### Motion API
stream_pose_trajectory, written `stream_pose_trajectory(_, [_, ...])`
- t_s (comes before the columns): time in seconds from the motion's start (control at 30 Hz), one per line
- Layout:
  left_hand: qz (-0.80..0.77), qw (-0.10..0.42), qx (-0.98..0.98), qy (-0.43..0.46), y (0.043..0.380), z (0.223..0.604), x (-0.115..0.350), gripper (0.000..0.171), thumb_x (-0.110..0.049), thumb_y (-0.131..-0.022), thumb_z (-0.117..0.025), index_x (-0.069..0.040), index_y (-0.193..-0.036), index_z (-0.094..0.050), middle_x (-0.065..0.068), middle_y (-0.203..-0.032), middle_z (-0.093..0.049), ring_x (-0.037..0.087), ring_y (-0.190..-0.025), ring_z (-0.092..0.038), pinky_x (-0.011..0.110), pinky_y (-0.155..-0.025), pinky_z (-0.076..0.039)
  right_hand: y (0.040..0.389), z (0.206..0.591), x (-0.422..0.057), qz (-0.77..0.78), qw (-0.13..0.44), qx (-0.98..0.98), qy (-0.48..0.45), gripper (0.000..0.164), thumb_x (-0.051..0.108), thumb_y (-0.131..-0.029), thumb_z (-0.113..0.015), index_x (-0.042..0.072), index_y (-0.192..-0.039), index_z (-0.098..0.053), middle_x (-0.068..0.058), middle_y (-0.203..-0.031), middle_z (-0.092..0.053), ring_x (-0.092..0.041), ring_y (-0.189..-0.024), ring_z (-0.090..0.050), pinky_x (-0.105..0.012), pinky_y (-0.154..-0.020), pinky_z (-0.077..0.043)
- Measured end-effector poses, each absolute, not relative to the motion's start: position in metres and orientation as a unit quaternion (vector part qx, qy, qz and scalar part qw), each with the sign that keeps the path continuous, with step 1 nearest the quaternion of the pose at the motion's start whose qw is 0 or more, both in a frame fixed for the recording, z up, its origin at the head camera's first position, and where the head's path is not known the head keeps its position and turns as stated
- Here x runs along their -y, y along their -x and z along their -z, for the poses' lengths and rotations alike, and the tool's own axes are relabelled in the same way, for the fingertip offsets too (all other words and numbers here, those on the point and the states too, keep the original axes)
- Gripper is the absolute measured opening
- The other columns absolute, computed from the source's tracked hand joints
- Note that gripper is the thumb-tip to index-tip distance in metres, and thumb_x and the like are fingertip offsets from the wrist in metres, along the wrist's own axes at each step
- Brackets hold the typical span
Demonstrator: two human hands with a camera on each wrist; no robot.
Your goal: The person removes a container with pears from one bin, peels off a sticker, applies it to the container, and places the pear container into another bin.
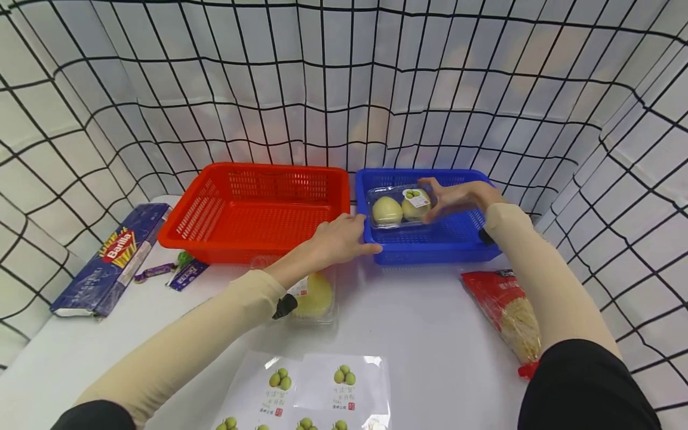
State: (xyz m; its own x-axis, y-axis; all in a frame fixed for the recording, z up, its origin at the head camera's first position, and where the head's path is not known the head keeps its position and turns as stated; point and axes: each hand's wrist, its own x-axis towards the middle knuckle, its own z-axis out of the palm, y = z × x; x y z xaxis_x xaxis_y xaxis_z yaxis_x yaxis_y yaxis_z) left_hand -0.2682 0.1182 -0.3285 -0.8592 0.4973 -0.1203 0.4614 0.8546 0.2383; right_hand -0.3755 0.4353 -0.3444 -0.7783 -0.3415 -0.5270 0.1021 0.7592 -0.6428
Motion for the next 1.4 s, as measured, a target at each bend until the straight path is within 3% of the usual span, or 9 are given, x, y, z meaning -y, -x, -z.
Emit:
stream_pose_trajectory(0.33, [-0.099, 0.088, -0.959, -0.249, 0.267, 0.325, -0.116, 0.085, -0.061, -0.094, -0.063, -0.005, -0.155, -0.040, 0.009, -0.147, -0.059, 0.024, -0.143, -0.045, 0.052, -0.108, -0.044, 0.380, 0.343, -0.423, 0.279, 0.354, -0.892, 0.041, 0.129, 0.031, -0.088, -0.081, 0.030, -0.160, 0.027, -0.029, -0.166, 0.022, -0.057, -0.155, -0.007, -0.068, -0.123, -0.019])
stream_pose_trajectory(0.47, [-0.101, 0.091, -0.958, -0.253, 0.266, 0.328, -0.116, 0.085, -0.062, -0.094, -0.062, -0.004, -0.154, -0.041, 0.009, -0.149, -0.058, 0.024, -0.143, -0.045, 0.052, -0.108, -0.044, 0.375, 0.342, -0.421, 0.235, 0.343, -0.908, 0.052, 0.125, 0.043, -0.090, -0.077, 0.026, -0.161, 0.023, -0.032, -0.167, 0.017, -0.061, -0.152, -0.011, -0.074, -0.120, -0.019])
stream_pose_trajectory(0.63, [-0.099, 0.091, -0.958, -0.253, 0.265, 0.330, -0.115, 0.086, -0.062, -0.095, -0.062, -0.004, -0.155, -0.040, 0.010, -0.150, -0.056, 0.024, -0.143, -0.045, 0.052, -0.108, -0.044, 0.364, 0.327, -0.411, 0.195, 0.293, -0.932, 0.089, 0.109, 0.043, -0.095, -0.071, 0.017, -0.165, 0.009, -0.031, -0.168, 0.007, -0.061, -0.152, -0.008, -0.076, -0.118, -0.018])
stream_pose_trajectory(0.73, [-0.099, 0.087, -0.958, -0.254, 0.266, 0.330, -0.115, 0.088, -0.063, -0.094, -0.061, -0.005, -0.156, -0.039, 0.010, -0.151, -0.056, 0.024, -0.143, -0.045, 0.052, -0.108, -0.044, 0.353, 0.312, -0.406, 0.184, 0.232, -0.947, 0.126, 0.095, 0.035, -0.099, -0.067, 0.010, -0.165, -0.004, -0.032, -0.169, -0.002, -0.058, -0.154, -0.008, -0.076, -0.119, -0.017])
stream_pose_trajectory(0.87, [-0.110, 0.078, -0.956, -0.262, 0.269, 0.331, -0.114, 0.086, -0.062, -0.095, -0.061, -0.004, -0.154, -0.041, 0.010, -0.148, -0.057, 0.024, -0.143, -0.045, 0.052, -0.107, -0.044, 0.331, 0.297, -0.404, 0.211, 0.147, -0.953, 0.159, 0.078, 0.031, -0.104, -0.061, 0.005, -0.163, -0.016, -0.030, -0.167, -0.019, -0.052, -0.154, -0.020, -0.070, -0.120, -0.023])
stream_pose_trajectory(1.07, [-0.114, 0.079, -0.957, -0.255, 0.272, 0.330, -0.117, 0.081, -0.062, -0.095, -0.062, -0.004, -0.150, -0.045, 0.009, -0.147, -0.057, 0.024, -0.143, -0.044, 0.051, -0.107, -0.045, 0.280, 0.302, -0.395, 0.256, -0.014, -0.948, 0.188, 0.061, 0.034, -0.105, -0.058, 0.010, -0.157, -0.037, -0.018, -0.160, -0.044, -0.039, -0.146, -0.043, -0.061, -0.116, -0.038])
stream_pose_trajectory(1.27, [-0.112, 0.087, -0.955, -0.260, 0.275, 0.329, -0.119, 0.078, -0.062, -0.096, -0.061, -0.004, -0.146, -0.048, 0.010, -0.143, -0.058, 0.026, -0.142, -0.044, 0.053, -0.108, -0.044, 0.219, 0.334, -0.370, 0.301, -0.217, -0.892, 0.257, 0.040, 0.011, -0.101, -0.064, 0.007, -0.140, -0.058, -0.013, -0.139, -0.064, -0.020, -0.127, -0.059, -0.024, -0.108, -0.046])
stream_pose_trajectory(1.33, [-0.111, 0.086, -0.955, -0.260, 0.275, 0.329, -0.120, 0.078, -0.062, -0.096, -0.061, -0.004, -0.146, -0.048, 0.011, -0.143, -0.058, 0.026, -0.142, -0.045, 0.054, -0.108, -0.044, 0.200, 0.349, -0.359, 0.331, -0.241, -0.869, 0.277, 0.039, 0.005, -0.098, -0.065, 0.007, -0.137, -0.060, -0.012, -0.134, -0.066, -0.013, -0.123, -0.060, -0.015, -0.103, -0.045])
stream_pose_trajectory(1.4, [-0.111, 0.088, -0.956, -0.258, 0.274, 0.330, -0.121, 0.079, -0.062, -0.095, -0.061, -0.003, -0.146, -0.047, 0.012, -0.144, -0.058, 0.027, -0.142, -0.046, 0.055, -0.109, -0.044, 0.184, 0.366, -0.346, 0.365, -0.224, -0.855, 0.294, 0.041, 0.001, -0.097, -0.065, 0.008, -0.136, -0.061, -0.010, -0.132, -0.068, -0.010, -0.118, -0.061, -0.017, -0.098, -0.048])
